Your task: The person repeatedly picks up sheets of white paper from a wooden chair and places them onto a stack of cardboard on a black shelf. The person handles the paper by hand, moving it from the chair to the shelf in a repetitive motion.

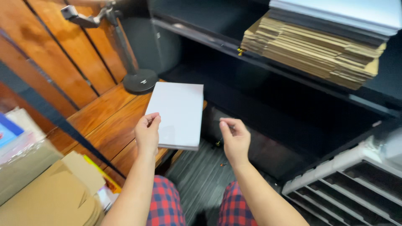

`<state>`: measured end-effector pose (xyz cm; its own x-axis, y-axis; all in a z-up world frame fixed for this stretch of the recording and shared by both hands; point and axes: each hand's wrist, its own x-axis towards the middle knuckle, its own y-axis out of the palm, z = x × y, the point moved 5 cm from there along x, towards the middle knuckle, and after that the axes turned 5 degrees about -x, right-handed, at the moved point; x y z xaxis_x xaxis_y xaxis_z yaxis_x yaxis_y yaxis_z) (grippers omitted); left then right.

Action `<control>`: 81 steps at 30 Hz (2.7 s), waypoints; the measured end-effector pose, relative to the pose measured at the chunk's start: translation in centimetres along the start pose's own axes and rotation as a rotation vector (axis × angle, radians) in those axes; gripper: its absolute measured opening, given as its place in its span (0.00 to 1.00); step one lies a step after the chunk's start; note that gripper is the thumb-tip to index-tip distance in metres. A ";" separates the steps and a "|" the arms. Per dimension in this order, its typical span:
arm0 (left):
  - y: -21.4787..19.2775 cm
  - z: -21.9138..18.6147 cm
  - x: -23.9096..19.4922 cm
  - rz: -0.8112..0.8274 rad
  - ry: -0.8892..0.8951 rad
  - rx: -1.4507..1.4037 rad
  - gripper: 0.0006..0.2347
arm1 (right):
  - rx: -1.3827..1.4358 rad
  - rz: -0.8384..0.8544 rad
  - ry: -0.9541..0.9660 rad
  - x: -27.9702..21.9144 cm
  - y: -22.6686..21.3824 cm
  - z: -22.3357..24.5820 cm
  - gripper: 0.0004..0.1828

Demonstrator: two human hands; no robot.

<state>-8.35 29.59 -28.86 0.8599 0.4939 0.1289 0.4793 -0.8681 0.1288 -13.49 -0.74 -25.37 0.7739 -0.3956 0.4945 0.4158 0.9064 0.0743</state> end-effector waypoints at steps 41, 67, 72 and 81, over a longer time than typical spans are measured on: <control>-8.9 11.2 0.9 -0.183 0.010 0.576 0.23 | -0.063 0.349 0.169 -8.2 4.8 -13.7 0.23; -11.6 12.1 -0.7 -0.203 -0.237 0.578 0.10 | -0.089 0.314 0.375 -7.8 3.8 -13.7 0.11; -11.5 11.4 -1.9 -0.177 -0.248 0.548 0.11 | -0.056 0.340 0.329 -7.9 4.0 -13.9 0.13; -10.5 7.7 -3.8 0.000 -0.303 0.418 0.21 | -0.206 0.395 0.081 -7.9 4.3 -11.1 0.19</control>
<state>-15.24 36.45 -38.30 0.8422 0.5116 -0.1701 0.4554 -0.8440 -0.2835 -12.52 4.64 -38.53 0.9237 -0.0429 0.3808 0.1610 0.9452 -0.2842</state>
